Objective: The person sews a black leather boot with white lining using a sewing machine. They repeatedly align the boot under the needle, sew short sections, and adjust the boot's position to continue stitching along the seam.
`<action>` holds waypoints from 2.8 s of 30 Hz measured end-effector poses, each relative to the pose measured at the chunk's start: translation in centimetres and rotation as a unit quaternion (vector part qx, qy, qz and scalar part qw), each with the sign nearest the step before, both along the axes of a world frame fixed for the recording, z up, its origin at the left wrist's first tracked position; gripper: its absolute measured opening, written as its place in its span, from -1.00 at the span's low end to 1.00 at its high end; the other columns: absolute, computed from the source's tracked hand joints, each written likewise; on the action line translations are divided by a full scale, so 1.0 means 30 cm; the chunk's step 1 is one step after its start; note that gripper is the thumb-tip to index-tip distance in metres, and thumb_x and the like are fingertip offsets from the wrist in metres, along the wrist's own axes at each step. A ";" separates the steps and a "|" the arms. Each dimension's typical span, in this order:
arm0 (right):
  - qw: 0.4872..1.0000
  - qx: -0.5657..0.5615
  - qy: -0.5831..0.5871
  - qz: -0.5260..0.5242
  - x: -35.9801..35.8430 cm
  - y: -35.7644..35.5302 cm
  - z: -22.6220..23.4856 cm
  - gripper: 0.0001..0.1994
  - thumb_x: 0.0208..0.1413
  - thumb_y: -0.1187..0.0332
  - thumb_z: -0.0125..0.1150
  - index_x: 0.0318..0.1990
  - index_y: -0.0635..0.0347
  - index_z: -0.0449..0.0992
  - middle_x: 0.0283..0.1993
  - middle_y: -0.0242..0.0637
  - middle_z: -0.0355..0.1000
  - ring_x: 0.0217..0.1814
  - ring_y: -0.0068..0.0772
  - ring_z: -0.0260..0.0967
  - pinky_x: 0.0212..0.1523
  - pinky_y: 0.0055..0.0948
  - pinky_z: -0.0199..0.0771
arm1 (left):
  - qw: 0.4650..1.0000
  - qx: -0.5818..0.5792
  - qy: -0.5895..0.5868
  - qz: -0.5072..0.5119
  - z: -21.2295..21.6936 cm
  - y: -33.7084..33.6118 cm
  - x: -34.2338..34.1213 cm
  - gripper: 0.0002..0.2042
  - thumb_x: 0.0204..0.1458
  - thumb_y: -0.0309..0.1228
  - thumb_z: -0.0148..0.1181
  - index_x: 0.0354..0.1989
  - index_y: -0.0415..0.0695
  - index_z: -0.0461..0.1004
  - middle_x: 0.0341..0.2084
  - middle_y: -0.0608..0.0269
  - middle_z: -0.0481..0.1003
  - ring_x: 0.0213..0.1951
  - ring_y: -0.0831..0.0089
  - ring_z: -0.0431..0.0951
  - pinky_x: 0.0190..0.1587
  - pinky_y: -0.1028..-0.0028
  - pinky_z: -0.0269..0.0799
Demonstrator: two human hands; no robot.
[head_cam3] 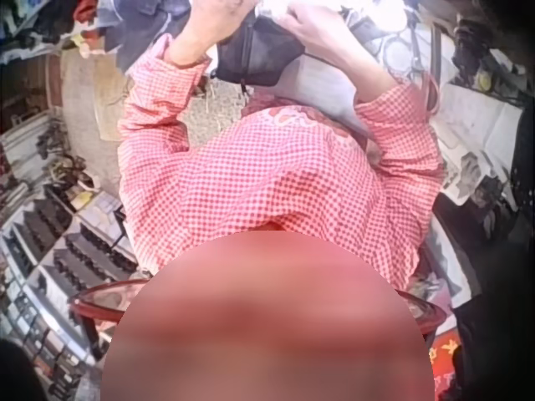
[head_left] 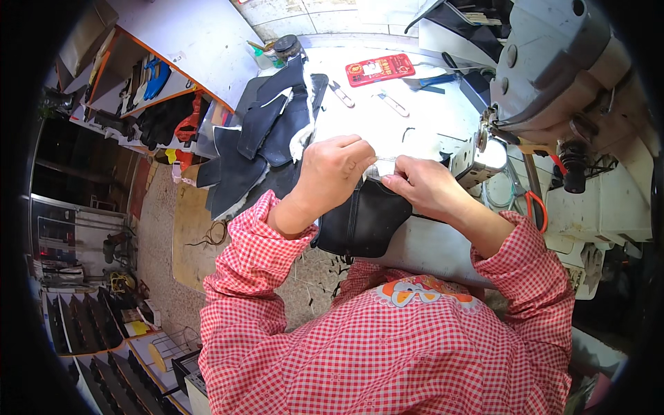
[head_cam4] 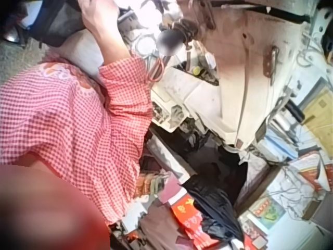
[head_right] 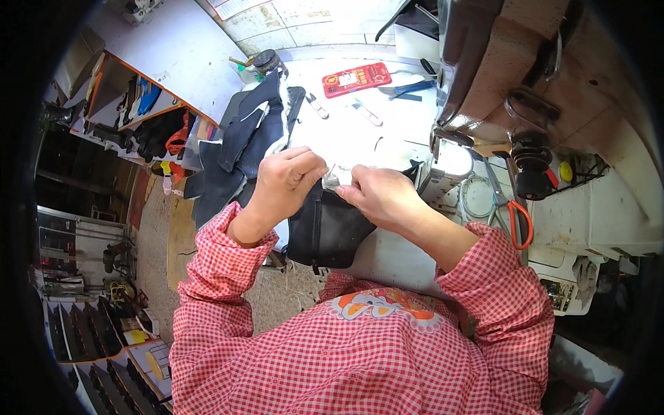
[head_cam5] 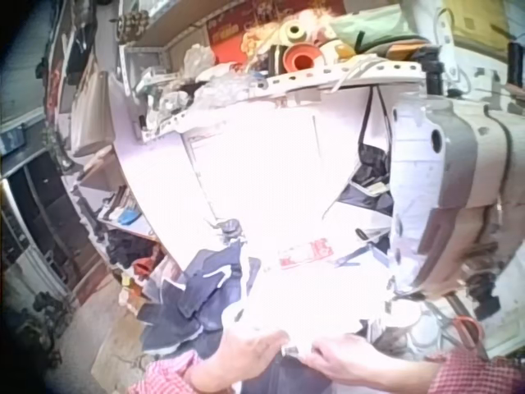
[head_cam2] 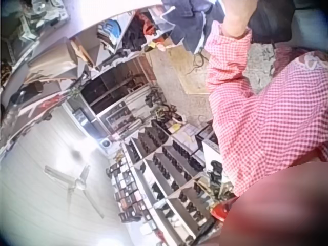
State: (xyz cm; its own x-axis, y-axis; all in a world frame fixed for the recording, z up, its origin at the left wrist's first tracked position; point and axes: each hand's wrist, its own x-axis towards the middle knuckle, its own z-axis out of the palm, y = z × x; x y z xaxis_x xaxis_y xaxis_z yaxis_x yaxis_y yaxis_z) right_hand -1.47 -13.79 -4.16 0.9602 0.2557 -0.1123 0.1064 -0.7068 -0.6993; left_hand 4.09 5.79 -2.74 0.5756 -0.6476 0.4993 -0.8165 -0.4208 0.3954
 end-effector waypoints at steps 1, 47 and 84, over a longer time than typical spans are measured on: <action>1.000 -0.003 -0.004 0.005 -0.001 0.001 -0.002 -0.59 0.17 0.05 0.08 -0.35 0.32 0.45 -0.45 0.07 0.45 -0.31 0.11 0.44 -0.27 -0.05 0.38 | 1.000 -0.002 -0.001 0.003 -0.003 -0.002 -0.002 -0.94 -0.04 -0.54 0.23 -0.46 -0.23 0.47 -0.58 0.12 0.42 -0.53 0.18 0.47 -0.49 0.38 0.34; 0.977 -0.126 -0.150 -0.086 0.017 0.107 -0.150 -0.69 0.09 0.03 0.18 -0.34 0.10 0.45 -0.59 -0.14 0.47 -0.49 -0.05 0.50 -0.47 -0.13 0.46 | 0.587 -0.427 0.671 0.152 -0.227 0.049 -0.317 -0.73 0.06 -0.49 0.17 -0.07 -0.33 0.45 -0.29 0.15 0.58 -0.29 0.42 0.60 -0.16 0.46 0.53; 0.885 -0.116 -0.451 -0.010 0.130 0.126 -0.011 -0.85 0.01 0.22 0.22 -0.47 0.04 0.47 -0.56 -0.31 0.46 -0.51 -0.25 0.48 -0.54 -0.28 0.44 | 0.642 -0.530 0.541 0.118 -0.129 0.017 -0.304 -0.69 0.00 -0.62 0.23 -0.04 -0.27 0.42 -0.18 0.20 0.53 -0.17 0.42 0.54 -0.03 0.43 0.46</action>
